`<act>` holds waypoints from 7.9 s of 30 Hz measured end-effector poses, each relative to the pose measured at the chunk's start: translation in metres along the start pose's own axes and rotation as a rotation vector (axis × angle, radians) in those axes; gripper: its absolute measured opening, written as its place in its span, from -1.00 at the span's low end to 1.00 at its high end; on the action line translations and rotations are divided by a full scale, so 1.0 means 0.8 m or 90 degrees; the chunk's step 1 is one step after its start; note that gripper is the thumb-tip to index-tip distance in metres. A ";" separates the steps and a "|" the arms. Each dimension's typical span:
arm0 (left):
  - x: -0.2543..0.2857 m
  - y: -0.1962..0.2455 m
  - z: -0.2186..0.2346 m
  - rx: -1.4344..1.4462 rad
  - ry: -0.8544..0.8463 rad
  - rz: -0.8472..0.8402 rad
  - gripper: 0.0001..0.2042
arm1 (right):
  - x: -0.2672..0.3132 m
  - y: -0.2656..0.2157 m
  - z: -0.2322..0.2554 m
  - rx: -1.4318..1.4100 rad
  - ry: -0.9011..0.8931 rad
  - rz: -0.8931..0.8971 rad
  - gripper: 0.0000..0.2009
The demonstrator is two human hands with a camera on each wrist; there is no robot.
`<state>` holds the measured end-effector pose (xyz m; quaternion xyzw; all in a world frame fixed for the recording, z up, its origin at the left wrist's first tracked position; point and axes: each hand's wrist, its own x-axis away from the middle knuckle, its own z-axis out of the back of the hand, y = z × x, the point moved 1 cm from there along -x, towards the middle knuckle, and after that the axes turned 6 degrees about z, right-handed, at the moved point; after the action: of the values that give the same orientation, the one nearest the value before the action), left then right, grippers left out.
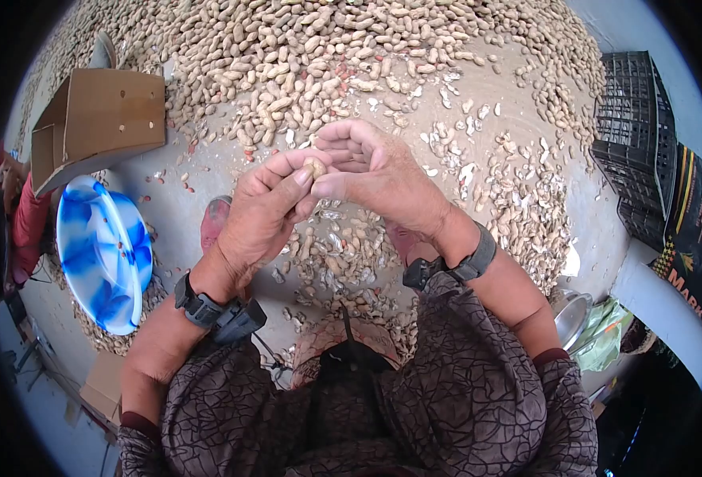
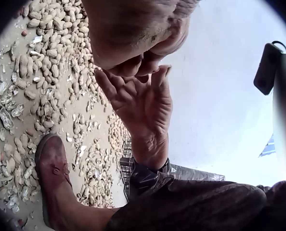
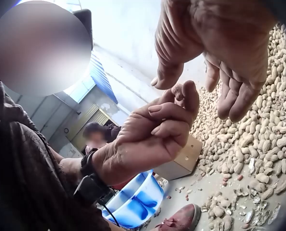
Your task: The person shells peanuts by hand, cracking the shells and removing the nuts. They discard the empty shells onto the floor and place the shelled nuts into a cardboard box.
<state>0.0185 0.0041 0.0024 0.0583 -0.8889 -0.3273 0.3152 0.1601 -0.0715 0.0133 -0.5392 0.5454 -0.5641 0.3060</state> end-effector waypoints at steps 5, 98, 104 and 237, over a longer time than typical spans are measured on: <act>0.000 -0.005 -0.001 -0.046 -0.028 -0.002 -0.75 | 0.001 -0.007 -0.009 -0.173 -0.132 -0.096 -0.56; -0.001 0.010 -0.024 -0.355 0.127 -0.205 -0.78 | -0.005 0.004 -0.007 -0.201 -0.018 -0.131 -0.79; 0.000 0.003 -0.028 -0.176 0.152 -0.131 -0.79 | 0.003 -0.002 -0.013 -0.152 0.034 -0.129 -0.83; 0.020 0.001 -0.021 -0.230 -0.060 -0.073 -0.77 | 0.012 0.014 -0.005 -0.173 -0.095 -0.074 -0.66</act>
<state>0.0157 -0.0091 0.0210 0.0358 -0.8248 -0.5012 0.2593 0.1512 -0.0821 0.0058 -0.6463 0.5604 -0.4605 0.2370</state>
